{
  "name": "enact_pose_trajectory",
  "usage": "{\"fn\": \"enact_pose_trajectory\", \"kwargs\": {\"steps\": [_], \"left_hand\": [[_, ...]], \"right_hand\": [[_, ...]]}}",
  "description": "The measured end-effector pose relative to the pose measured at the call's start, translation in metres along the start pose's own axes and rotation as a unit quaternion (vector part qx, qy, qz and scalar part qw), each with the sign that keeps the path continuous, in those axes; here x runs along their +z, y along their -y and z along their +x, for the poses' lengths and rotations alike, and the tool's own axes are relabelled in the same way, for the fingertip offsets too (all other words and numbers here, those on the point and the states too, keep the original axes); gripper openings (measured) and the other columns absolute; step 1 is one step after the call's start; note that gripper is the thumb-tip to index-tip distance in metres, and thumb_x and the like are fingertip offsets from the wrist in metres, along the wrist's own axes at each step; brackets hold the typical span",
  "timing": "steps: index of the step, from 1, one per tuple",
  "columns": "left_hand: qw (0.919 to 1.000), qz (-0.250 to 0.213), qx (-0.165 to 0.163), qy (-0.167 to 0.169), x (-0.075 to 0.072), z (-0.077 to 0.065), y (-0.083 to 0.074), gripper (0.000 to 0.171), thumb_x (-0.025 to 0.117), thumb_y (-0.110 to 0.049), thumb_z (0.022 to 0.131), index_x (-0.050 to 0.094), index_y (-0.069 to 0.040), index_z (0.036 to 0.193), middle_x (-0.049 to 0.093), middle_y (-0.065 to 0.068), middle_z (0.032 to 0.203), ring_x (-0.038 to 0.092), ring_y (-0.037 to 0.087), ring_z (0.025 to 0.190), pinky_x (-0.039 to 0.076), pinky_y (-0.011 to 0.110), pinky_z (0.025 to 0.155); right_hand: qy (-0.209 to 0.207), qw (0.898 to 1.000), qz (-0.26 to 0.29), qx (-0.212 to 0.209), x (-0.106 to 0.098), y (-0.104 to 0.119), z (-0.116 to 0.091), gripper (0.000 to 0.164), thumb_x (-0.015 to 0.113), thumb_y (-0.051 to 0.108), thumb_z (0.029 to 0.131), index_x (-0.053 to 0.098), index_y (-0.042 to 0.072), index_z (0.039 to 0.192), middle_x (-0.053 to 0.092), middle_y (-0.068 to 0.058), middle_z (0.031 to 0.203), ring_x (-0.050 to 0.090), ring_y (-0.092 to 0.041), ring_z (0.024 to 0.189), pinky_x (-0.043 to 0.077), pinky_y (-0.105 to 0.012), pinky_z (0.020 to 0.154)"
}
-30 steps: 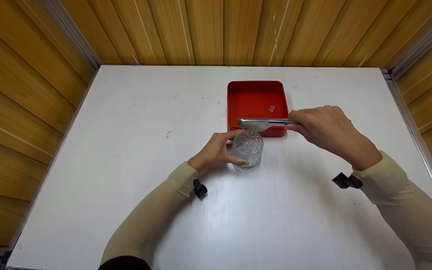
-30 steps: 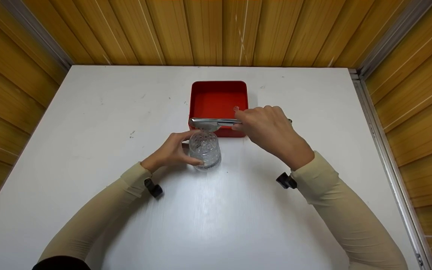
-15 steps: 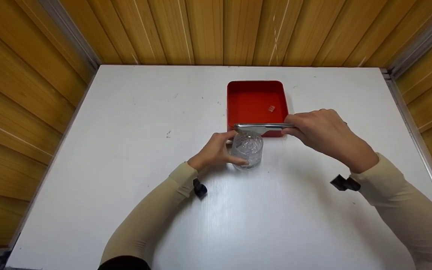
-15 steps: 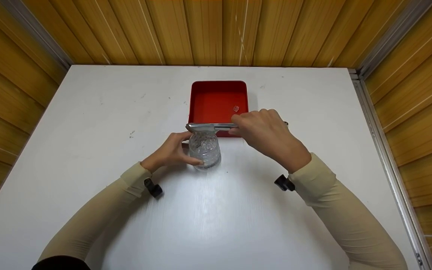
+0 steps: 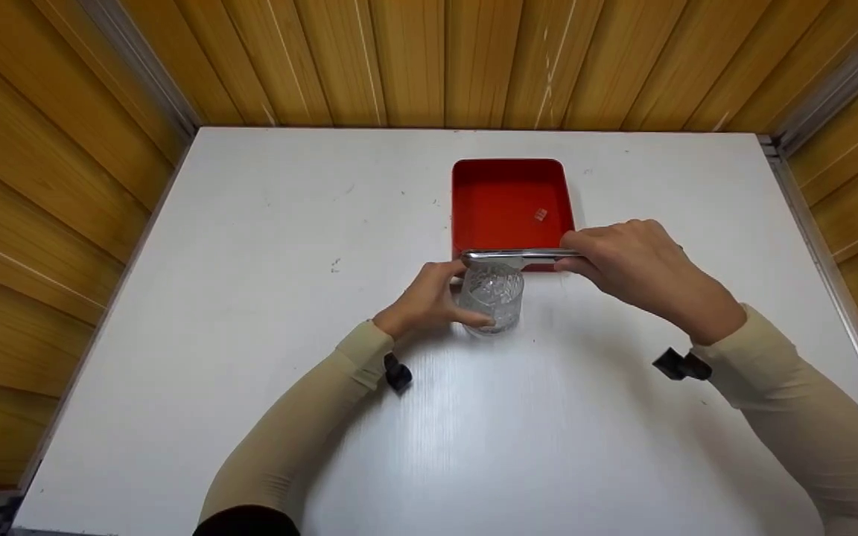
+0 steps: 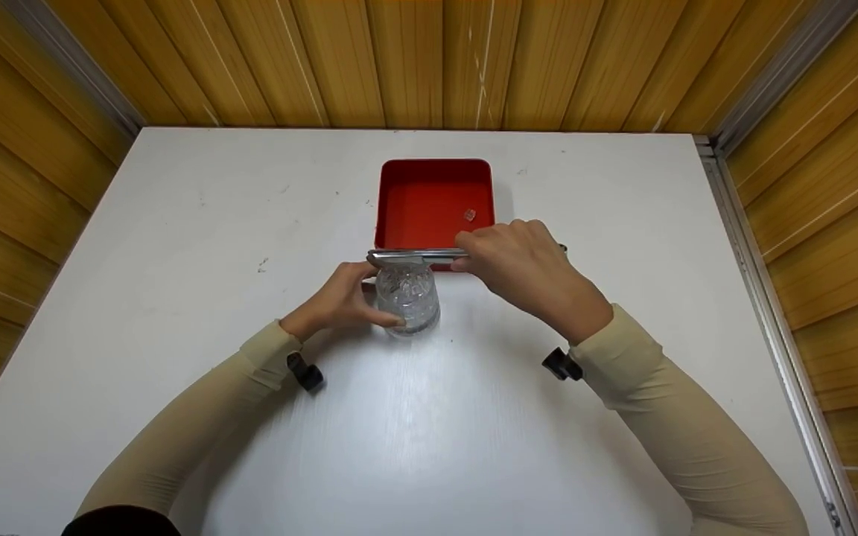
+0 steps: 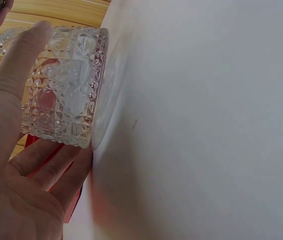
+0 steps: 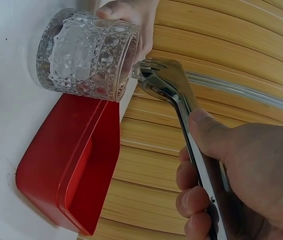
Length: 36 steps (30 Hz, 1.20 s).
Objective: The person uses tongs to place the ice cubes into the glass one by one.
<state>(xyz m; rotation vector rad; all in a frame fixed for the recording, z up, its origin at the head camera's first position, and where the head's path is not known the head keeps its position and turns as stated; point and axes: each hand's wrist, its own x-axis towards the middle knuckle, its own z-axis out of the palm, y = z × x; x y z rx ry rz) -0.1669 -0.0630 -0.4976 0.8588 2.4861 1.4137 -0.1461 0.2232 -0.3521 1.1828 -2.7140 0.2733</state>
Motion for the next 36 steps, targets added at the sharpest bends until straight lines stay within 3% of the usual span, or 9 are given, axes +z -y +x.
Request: {"fn": "enact_pose_trajectory", "kwargs": {"steps": [14, 36], "left_hand": [[0.9997, 0.014, 0.022, 0.000, -0.0013, 0.0015, 0.0012, 0.080, 0.097, -0.031, 0.069, 0.062, -0.007, 0.137, 0.071, 0.004, 0.126, 0.066, 0.014, 0.115, 0.052, 0.023, 0.099], [1.0000, 0.007, 0.003, 0.000, -0.0002, -0.0003, -0.0006, 0.078, 0.097, -0.030, 0.070, 0.063, -0.006, 0.136, 0.071, 0.005, 0.126, 0.066, 0.014, 0.115, 0.052, 0.023, 0.099]], "right_hand": [[0.014, 1.000, 0.006, 0.010, 0.0030, -0.0012, -0.0028, 0.018, 0.079, 0.026, 0.093, 0.067, 0.011, 0.095, 0.064, 0.003, 0.070, 0.040, -0.011, 0.052, 0.028, -0.025, 0.044], [0.008, 1.000, 0.006, 0.017, 0.0101, -0.0037, -0.0020, 0.020, 0.078, 0.025, 0.093, 0.065, 0.010, 0.092, 0.062, 0.001, 0.069, 0.041, -0.012, 0.052, 0.030, -0.026, 0.044]]}}
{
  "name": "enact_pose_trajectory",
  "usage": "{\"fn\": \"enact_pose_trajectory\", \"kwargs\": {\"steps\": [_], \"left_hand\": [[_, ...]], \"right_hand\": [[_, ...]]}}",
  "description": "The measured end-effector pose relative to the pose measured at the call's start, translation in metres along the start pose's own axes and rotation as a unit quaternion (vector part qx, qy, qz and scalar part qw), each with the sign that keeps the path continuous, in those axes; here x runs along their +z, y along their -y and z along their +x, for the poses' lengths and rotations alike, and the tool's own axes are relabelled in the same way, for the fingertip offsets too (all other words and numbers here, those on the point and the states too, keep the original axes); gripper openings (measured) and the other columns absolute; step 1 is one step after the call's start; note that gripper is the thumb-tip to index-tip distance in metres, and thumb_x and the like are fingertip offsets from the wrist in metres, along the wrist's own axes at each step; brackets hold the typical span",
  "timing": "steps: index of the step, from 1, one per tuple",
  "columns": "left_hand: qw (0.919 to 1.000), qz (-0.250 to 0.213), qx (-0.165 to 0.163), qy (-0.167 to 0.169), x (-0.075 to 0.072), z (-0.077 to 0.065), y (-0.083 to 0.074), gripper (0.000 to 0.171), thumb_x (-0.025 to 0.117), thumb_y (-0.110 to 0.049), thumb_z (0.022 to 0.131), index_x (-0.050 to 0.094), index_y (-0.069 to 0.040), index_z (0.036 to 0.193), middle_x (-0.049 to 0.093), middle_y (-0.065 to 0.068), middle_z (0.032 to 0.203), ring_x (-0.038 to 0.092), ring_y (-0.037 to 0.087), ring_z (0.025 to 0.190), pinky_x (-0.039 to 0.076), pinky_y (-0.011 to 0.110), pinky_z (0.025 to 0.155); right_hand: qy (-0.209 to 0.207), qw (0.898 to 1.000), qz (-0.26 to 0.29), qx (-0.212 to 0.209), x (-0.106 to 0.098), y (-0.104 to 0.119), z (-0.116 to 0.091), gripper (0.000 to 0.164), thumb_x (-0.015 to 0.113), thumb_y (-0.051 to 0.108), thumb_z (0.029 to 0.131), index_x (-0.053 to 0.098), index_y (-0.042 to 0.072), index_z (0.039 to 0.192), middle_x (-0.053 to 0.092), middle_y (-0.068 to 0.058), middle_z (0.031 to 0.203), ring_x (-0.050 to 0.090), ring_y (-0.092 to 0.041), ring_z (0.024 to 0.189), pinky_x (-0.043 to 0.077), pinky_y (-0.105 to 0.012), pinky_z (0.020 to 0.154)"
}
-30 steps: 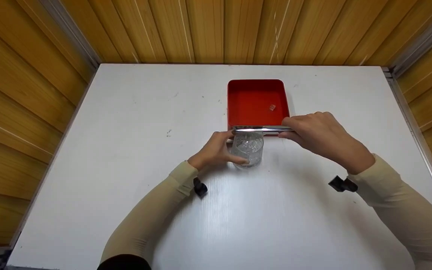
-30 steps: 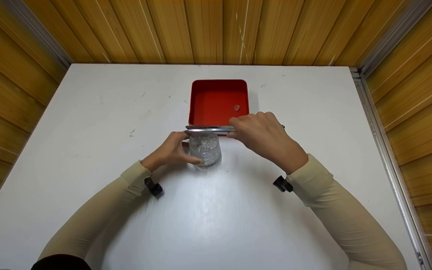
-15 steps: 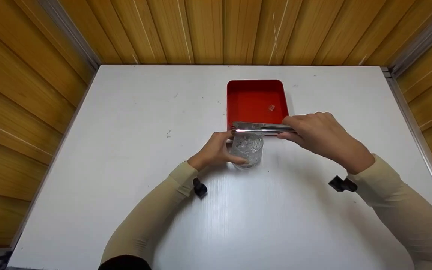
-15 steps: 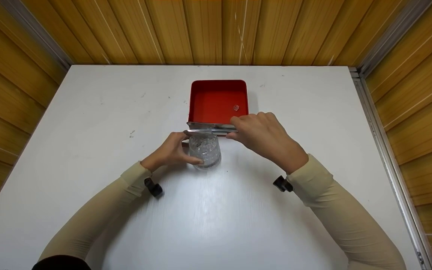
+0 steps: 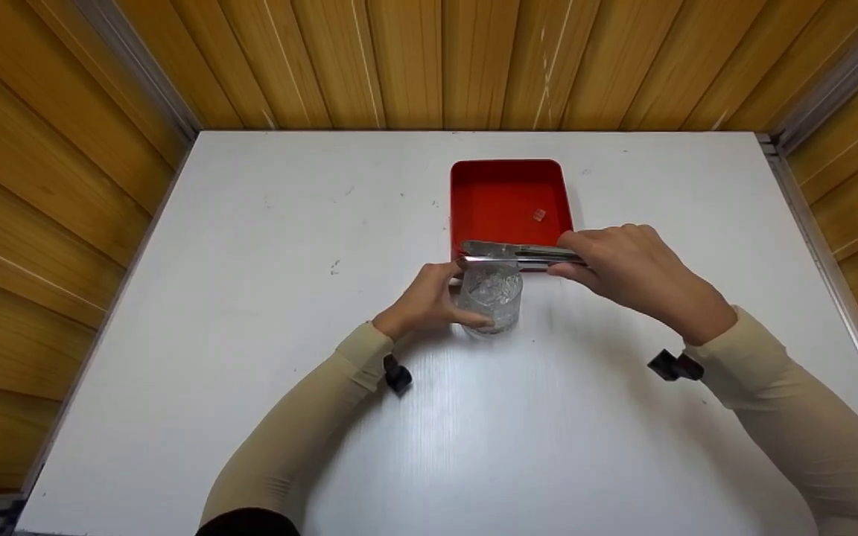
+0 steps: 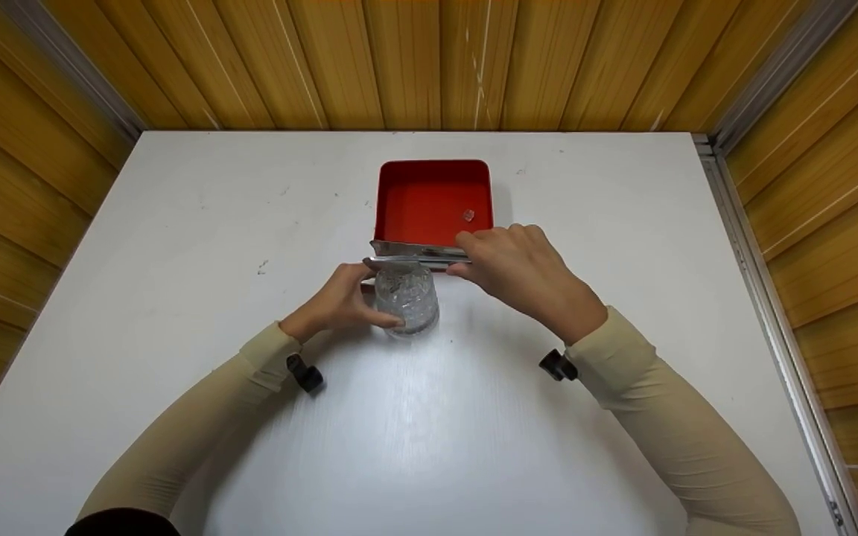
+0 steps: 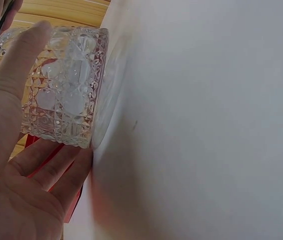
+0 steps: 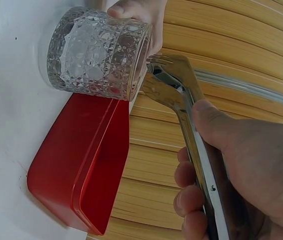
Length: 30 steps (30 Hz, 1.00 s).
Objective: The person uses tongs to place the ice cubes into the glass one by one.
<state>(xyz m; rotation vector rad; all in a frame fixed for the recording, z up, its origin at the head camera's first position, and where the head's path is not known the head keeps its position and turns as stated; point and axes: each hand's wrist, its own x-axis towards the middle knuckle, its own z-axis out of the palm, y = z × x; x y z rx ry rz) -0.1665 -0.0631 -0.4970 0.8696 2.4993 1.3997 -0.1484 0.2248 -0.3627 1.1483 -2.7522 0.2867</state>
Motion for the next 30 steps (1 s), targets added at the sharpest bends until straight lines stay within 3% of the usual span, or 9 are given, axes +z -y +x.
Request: {"fn": "enact_pose_trajectory", "kwargs": {"steps": [16, 24, 30], "left_hand": [[0.9999, 0.012, 0.003, 0.000, -0.001, 0.000, 0.000, 0.073, 0.097, -0.030, 0.070, 0.065, -0.002, 0.128, 0.073, 0.006, 0.120, 0.067, 0.015, 0.110, 0.053, 0.021, 0.096], [0.9998, 0.015, 0.013, 0.001, -0.002, 0.001, 0.000, 0.088, 0.098, -0.032, 0.069, 0.058, -0.008, 0.143, 0.069, 0.004, 0.131, 0.065, 0.015, 0.115, 0.054, 0.024, 0.096], [0.9998, 0.005, 0.018, 0.003, -0.001, 0.002, 0.001, 0.088, 0.098, -0.031, 0.069, 0.058, -0.008, 0.144, 0.067, 0.003, 0.132, 0.064, 0.014, 0.117, 0.053, 0.024, 0.098]], "right_hand": [[-0.013, 1.000, 0.004, 0.005, 0.001, -0.004, 0.002, 0.019, 0.078, 0.024, 0.093, 0.065, 0.011, 0.095, 0.065, 0.000, 0.071, 0.044, -0.014, 0.052, 0.033, -0.028, 0.045], [-0.020, 1.000, 0.001, 0.018, -0.003, -0.018, 0.008, 0.022, 0.079, 0.024, 0.092, 0.067, 0.010, 0.104, 0.070, 0.000, 0.077, 0.048, -0.013, 0.055, 0.036, -0.029, 0.047], [-0.018, 0.999, -0.004, 0.030, -0.007, -0.032, 0.017, 0.024, 0.078, 0.025, 0.093, 0.068, 0.008, 0.106, 0.070, -0.001, 0.078, 0.049, -0.016, 0.056, 0.037, -0.030, 0.048]]}}
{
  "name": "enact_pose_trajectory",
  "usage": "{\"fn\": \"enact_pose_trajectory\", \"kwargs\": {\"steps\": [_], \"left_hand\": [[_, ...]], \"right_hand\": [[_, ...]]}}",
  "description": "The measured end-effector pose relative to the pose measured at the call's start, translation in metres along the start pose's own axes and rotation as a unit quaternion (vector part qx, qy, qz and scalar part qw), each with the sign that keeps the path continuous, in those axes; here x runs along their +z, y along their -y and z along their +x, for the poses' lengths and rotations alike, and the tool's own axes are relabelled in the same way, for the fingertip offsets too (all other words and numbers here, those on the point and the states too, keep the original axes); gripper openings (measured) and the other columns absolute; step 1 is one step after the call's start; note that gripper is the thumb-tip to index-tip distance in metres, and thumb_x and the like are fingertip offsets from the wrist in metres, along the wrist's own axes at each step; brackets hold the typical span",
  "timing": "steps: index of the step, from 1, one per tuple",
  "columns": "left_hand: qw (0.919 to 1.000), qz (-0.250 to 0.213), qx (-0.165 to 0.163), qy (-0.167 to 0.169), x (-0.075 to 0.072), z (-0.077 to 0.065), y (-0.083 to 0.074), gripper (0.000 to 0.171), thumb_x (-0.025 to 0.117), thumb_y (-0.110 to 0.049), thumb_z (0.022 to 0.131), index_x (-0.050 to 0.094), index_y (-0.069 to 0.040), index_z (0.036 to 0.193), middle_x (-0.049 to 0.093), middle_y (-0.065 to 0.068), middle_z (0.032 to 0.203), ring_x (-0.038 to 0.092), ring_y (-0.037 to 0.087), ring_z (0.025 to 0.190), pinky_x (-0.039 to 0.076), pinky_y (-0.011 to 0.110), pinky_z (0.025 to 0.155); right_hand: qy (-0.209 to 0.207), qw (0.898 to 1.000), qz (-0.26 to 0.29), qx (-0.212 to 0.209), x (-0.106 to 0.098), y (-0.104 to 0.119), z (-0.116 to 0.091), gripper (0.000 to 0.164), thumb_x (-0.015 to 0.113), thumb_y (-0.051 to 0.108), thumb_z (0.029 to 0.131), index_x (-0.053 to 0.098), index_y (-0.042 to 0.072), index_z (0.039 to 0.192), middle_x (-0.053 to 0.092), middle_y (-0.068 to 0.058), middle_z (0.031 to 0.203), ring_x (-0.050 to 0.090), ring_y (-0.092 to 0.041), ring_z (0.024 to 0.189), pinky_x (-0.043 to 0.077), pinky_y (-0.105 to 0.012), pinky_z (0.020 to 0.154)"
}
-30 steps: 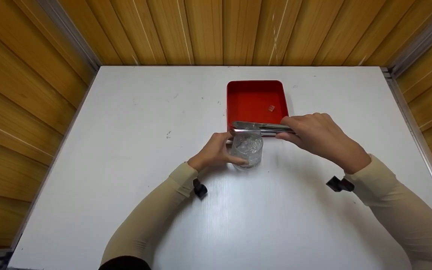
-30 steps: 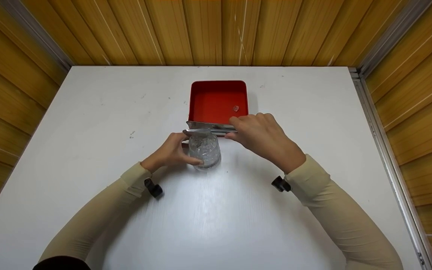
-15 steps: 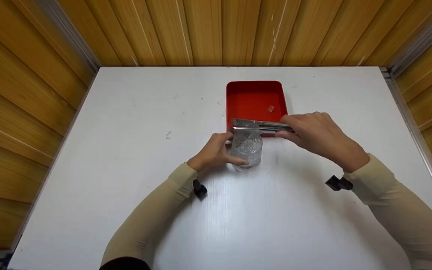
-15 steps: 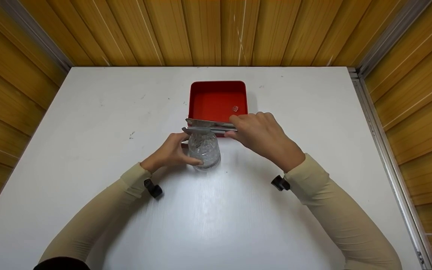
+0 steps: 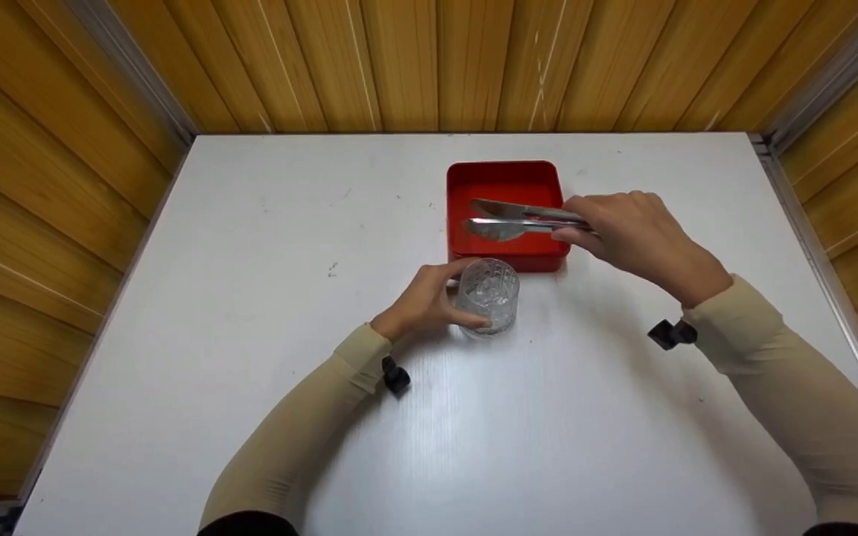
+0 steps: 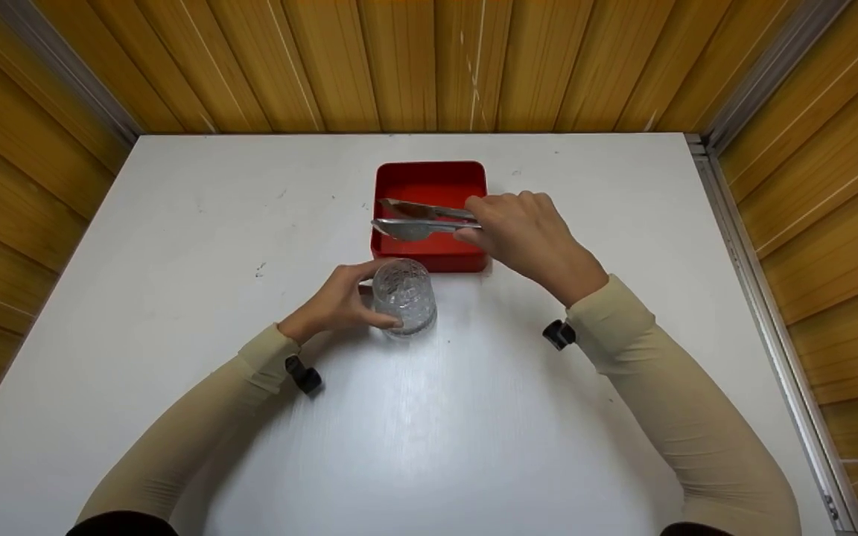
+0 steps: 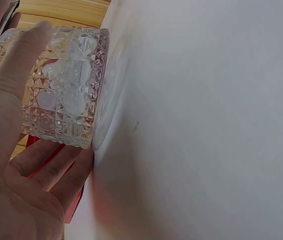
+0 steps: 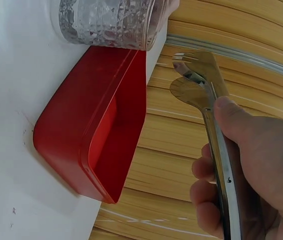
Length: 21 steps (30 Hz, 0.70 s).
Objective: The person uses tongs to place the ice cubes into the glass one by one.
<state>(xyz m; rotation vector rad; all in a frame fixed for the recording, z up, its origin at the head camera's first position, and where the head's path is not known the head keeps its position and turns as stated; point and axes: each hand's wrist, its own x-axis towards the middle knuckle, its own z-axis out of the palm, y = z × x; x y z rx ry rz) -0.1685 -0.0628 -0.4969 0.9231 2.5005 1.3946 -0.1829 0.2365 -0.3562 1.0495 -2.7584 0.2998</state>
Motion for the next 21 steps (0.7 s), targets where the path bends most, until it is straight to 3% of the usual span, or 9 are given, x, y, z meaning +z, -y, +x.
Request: {"fn": "enact_pose_trajectory", "kwargs": {"steps": [9, 15, 21], "left_hand": [[0.9999, -0.015, -0.005, 0.001, 0.001, -0.001, 0.000, 0.087, 0.097, -0.031, 0.070, 0.058, -0.011, 0.145, 0.067, 0.001, 0.132, 0.063, 0.013, 0.116, 0.053, 0.025, 0.099], [1.0000, -0.008, -0.003, 0.000, 0.001, 0.002, 0.001, 0.087, 0.097, -0.031, 0.069, 0.059, -0.011, 0.144, 0.068, 0.002, 0.131, 0.064, 0.014, 0.115, 0.053, 0.025, 0.099], [1.0000, -0.001, -0.008, 0.001, 0.002, 0.003, 0.001, 0.087, 0.097, -0.030, 0.069, 0.059, -0.009, 0.144, 0.069, 0.004, 0.129, 0.065, 0.016, 0.113, 0.053, 0.024, 0.097]], "right_hand": [[0.019, 1.000, 0.003, 0.020, 0.002, -0.019, 0.017, 0.024, 0.078, 0.023, 0.093, 0.068, 0.005, 0.106, 0.073, -0.006, 0.083, 0.057, -0.020, 0.062, 0.046, -0.034, 0.054], [0.025, 0.999, -0.010, 0.040, 0.005, -0.038, 0.027, 0.024, 0.076, 0.024, 0.095, 0.067, 0.005, 0.106, 0.073, -0.009, 0.085, 0.058, -0.024, 0.064, 0.043, -0.036, 0.055], [0.057, 0.996, -0.014, 0.063, 0.006, -0.052, 0.036, 0.027, 0.074, 0.026, 0.097, 0.068, 0.002, 0.109, 0.073, -0.013, 0.087, 0.058, -0.026, 0.067, 0.043, -0.036, 0.055]]}}
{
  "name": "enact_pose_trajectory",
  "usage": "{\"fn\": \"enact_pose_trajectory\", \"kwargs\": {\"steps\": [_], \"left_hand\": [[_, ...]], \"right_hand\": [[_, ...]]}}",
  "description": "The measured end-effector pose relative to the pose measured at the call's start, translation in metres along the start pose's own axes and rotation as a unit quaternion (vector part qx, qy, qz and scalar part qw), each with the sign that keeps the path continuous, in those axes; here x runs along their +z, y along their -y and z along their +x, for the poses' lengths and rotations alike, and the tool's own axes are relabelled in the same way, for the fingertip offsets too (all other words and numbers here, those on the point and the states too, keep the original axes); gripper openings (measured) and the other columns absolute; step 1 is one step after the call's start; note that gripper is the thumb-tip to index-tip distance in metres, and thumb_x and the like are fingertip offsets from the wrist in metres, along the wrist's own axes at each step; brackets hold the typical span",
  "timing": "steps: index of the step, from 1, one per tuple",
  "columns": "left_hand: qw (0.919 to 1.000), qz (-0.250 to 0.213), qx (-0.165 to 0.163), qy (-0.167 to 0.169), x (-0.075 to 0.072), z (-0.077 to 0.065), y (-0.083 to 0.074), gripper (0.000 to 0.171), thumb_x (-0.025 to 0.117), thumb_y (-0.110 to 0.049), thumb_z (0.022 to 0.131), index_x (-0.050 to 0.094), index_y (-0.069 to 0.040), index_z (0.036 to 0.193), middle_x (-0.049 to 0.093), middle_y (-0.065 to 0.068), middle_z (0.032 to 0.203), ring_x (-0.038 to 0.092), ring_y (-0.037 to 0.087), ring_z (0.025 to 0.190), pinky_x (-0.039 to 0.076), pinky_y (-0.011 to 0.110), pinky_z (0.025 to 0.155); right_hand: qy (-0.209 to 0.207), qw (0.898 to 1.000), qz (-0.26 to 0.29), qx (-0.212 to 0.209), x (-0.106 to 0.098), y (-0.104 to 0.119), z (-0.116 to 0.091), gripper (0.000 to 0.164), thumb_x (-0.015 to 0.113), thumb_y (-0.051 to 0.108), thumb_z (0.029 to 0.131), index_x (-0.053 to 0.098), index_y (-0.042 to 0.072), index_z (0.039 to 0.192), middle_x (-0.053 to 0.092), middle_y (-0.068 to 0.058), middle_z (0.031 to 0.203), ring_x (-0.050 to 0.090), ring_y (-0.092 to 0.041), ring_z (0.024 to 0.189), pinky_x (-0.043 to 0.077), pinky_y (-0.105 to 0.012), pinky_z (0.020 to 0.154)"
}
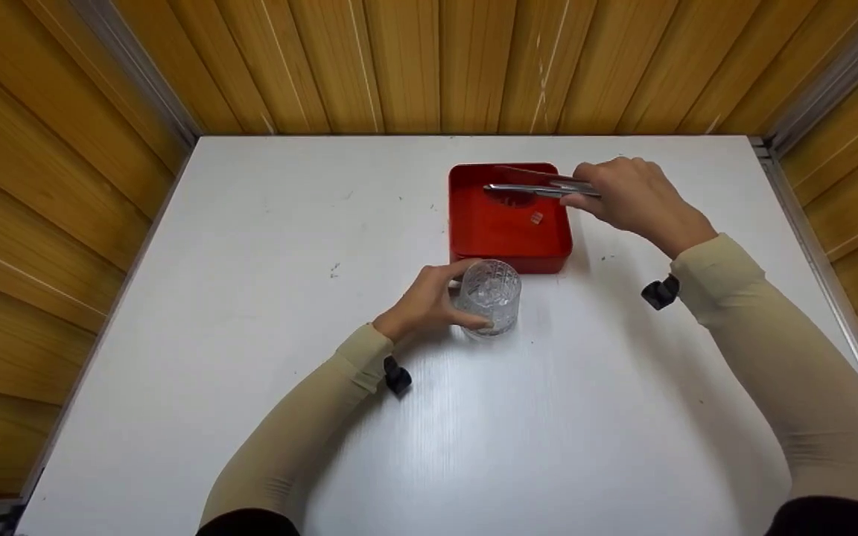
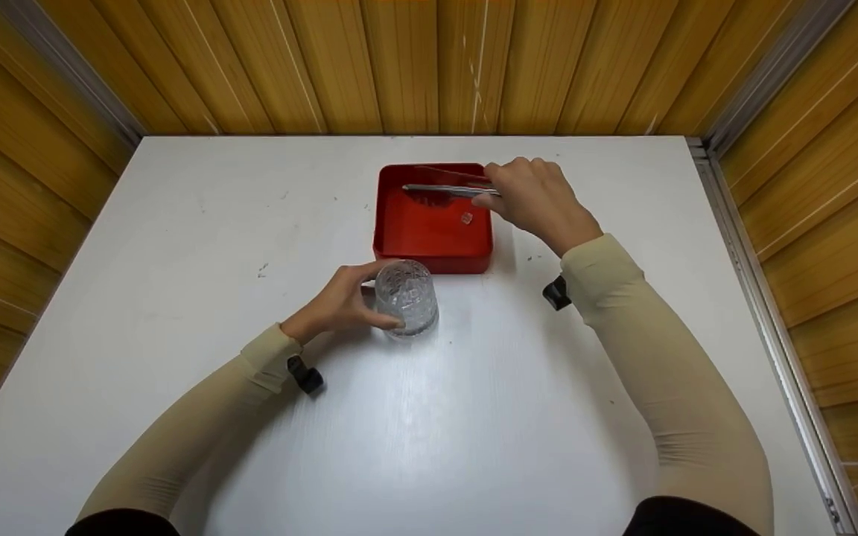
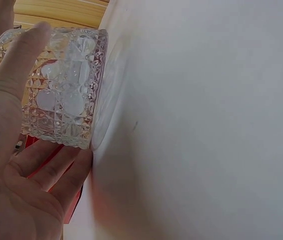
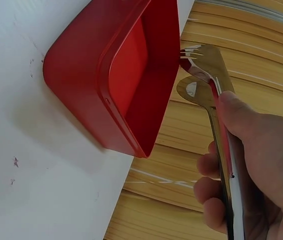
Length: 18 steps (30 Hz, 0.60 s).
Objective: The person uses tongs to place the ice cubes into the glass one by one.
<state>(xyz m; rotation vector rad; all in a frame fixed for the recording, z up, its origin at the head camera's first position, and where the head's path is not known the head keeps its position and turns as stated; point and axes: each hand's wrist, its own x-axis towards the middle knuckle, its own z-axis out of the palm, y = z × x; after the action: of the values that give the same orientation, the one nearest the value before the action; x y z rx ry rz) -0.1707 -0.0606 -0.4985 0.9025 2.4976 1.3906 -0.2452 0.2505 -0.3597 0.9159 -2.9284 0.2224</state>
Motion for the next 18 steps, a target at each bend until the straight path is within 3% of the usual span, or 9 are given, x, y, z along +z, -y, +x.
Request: {"fn": "enact_pose_trajectory", "kwargs": {"steps": [13, 18], "left_hand": [[1.0000, -0.004, -0.003, 0.002, -0.001, 0.002, 0.000, 0.087, 0.098, -0.029, 0.069, 0.059, -0.009, 0.144, 0.069, 0.003, 0.129, 0.064, 0.015, 0.115, 0.053, 0.024, 0.098], [1.0000, -0.002, 0.001, 0.002, -0.002, 0.004, 0.000, 0.086, 0.098, -0.028, 0.069, 0.059, -0.011, 0.144, 0.069, 0.003, 0.129, 0.065, 0.016, 0.115, 0.053, 0.024, 0.098]], "right_hand": [[0.073, 0.997, 0.000, 0.039, -0.004, -0.013, 0.025, 0.032, 0.071, 0.031, 0.098, 0.073, 0.001, 0.109, 0.071, -0.012, 0.083, 0.057, -0.026, 0.067, 0.044, -0.035, 0.056], [0.121, 0.991, -0.005, 0.055, -0.009, -0.013, 0.034, 0.034, 0.071, 0.031, 0.099, 0.075, 0.001, 0.113, 0.072, -0.011, 0.084, 0.058, -0.026, 0.070, 0.049, -0.037, 0.060]]}}
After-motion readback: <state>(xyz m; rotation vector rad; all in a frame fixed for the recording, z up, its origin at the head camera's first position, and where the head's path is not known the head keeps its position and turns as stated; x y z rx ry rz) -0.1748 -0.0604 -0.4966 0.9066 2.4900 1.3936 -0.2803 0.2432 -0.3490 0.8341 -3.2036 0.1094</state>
